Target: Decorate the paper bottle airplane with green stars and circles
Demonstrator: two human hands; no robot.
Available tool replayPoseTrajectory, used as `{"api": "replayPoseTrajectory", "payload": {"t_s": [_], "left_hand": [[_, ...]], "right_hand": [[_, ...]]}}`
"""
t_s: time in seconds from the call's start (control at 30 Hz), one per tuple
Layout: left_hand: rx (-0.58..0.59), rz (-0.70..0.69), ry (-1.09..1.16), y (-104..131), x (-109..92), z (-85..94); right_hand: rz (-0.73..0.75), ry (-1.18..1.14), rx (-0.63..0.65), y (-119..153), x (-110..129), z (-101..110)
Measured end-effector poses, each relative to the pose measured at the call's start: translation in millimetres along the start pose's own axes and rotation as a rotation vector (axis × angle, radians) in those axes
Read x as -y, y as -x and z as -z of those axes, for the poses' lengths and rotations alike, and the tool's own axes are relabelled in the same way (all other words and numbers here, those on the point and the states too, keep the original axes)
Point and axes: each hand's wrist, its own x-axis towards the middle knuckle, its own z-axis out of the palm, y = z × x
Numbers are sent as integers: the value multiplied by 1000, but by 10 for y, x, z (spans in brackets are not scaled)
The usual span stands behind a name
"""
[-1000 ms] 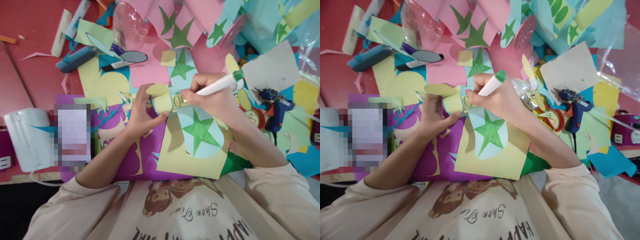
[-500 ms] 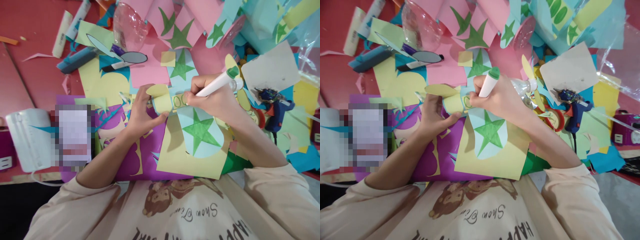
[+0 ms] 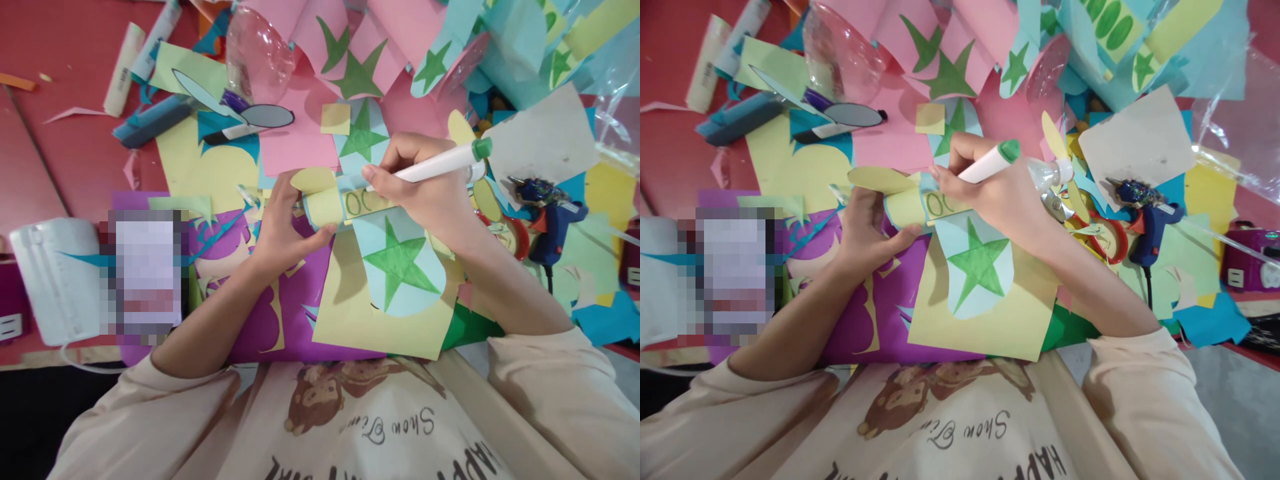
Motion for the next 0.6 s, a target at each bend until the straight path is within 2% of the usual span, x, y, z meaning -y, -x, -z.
{"api": "replayPoseTrajectory", "payload": {"t_s": [0.6], "left_hand": [[20,50,6,-1,-31,19]], "right_hand": [[7,76,-67,12,49,10]]}}
